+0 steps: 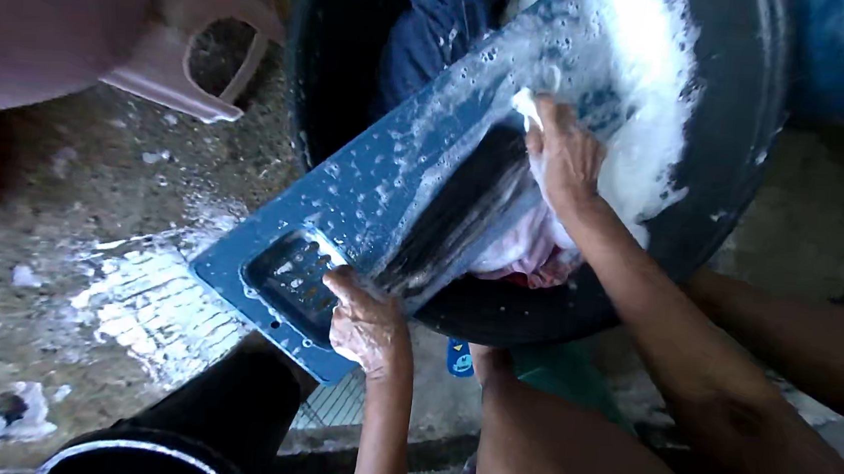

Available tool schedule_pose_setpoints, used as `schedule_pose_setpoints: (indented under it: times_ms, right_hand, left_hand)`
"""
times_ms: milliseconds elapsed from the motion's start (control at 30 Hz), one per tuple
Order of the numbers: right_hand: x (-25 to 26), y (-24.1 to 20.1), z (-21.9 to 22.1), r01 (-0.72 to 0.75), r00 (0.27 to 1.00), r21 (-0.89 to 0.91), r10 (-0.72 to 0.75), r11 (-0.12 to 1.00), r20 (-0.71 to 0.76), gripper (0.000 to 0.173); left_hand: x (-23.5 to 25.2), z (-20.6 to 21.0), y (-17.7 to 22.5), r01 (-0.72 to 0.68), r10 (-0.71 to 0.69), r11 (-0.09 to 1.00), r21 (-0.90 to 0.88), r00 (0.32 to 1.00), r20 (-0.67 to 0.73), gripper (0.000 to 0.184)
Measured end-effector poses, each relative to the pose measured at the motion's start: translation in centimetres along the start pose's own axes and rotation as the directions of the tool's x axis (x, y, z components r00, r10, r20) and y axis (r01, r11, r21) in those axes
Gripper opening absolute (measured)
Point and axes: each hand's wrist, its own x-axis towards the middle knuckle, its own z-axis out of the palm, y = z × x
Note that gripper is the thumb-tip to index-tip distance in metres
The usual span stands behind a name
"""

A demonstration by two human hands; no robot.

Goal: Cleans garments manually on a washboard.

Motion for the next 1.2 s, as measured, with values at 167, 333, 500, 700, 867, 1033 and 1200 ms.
schedule_pose_setpoints:
  times_ms: [167,333,500,700,867,1033,1200]
  right_hand:
    - [-10.4,-9.7,0.4,0.444,0.890,0.350,-0.450,0.825,-0.067,0.033]
    - [-5.2,-1.2,0.8,0.251,0.964,0.105,-0.259,0.962,0.065,0.038]
    - [-5.8,-5.5,-1.4,0.121,0.993,0.184,-0.116,0.976,-0.035,0.039]
    - [-6.2,-3.2,0.3,0.276,0.948,0.222,-0.303,0.935,0.100,0.037]
    - [0.7,11.1,-1.9,-0.484,0.858,-0.181,0.505,0.856,0.094,0.048]
    - [-2.3,13.2,1.4,-0.695,0.696,0.127,0.619,0.707,0.362,0.048]
    - [-3.8,6.0,-3.8,-0.496,0.802,0.730,0.570,0.470,0.178,0.040]
  left_hand:
    - [-0.1,0.3,-0.5,-0.058,0.057,0.998,-0.025,0.997,-0.054,0.043]
    - [-0.2,0.2,-0.3,-0.001,0.001,1.000,-0.008,1.000,-0.010,0.043]
    - [-0.1,0.2,-0.1,-0.010,0.009,1.000,-0.025,1.000,-0.011,0.047]
    - [-0.1,0.2,-0.4,-0.039,0.038,0.999,-0.032,0.999,-0.015,0.046]
    - [-0.1,0.2,-0.1,-0.022,0.020,0.998,-0.055,0.999,-0.031,0.050]
    - [-0.3,-0.1,-0.1,-0.018,0.016,0.998,-0.056,1.000,-0.022,0.051]
    - [-0.3,-0.2,0.1,0.015,-0.016,0.999,-0.044,1.000,-0.027,0.050]
